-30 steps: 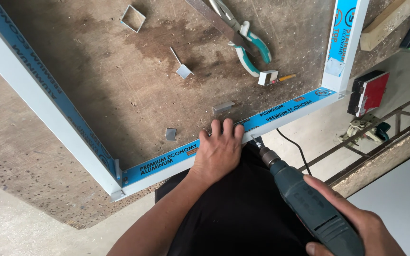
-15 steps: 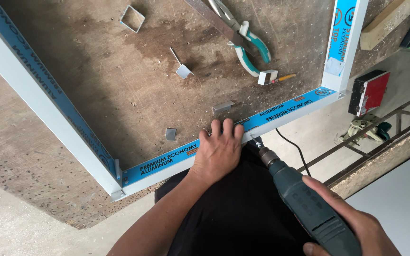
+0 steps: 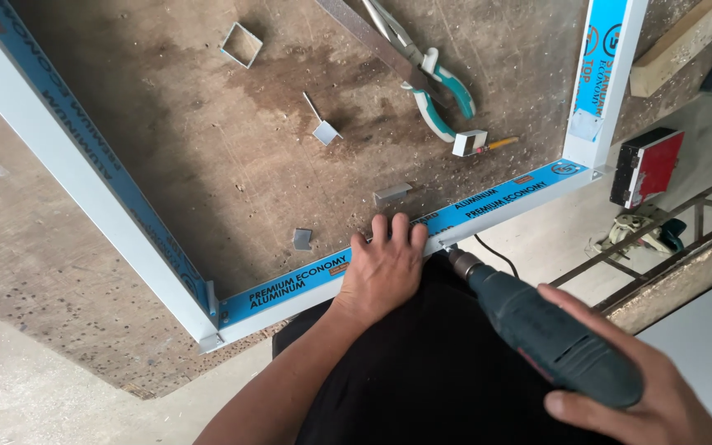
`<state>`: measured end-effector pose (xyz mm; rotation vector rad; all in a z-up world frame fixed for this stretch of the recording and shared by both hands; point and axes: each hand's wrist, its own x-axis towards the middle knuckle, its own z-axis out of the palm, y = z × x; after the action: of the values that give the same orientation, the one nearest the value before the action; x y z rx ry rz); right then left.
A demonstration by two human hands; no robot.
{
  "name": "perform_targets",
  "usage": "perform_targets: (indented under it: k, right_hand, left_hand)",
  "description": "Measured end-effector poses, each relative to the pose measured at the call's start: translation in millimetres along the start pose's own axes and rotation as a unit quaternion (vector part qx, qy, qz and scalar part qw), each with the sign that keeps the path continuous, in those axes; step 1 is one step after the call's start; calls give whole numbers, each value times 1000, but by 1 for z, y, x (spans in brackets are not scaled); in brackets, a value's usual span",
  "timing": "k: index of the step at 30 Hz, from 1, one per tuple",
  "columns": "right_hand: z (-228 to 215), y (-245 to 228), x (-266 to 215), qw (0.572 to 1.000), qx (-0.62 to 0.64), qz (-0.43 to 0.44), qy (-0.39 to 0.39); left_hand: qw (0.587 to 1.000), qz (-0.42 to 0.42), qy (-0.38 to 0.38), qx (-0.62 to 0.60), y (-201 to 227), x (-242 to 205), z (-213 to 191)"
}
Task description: The person aligns a metal bracket on an aluminum frame, marks it with a pencil, and drills a hole. They then use a rivet gun to fasten the bracket to the frame.
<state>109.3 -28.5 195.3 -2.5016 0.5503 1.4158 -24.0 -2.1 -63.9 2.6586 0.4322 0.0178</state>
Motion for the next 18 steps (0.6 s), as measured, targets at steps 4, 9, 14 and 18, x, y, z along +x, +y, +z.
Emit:
perform_targets:
  k: [4, 9, 14, 18]
  right_hand:
    - [-19, 2, 16, 1000, 9, 0, 0]
    - [-40, 7, 37, 1000, 4, 2, 4]
    - [-33, -5, 31, 999, 1, 37, 0]
    - [-30, 20, 23, 973, -221, -23, -66]
  left_hand:
    - [1000, 1, 5, 2, 1, -1, 1]
    - [1000, 3, 5, 5, 1, -1, 0]
    - [1000, 10, 7, 17, 1, -2, -1]
    - [1000, 3, -11, 1, 4, -2, 4]
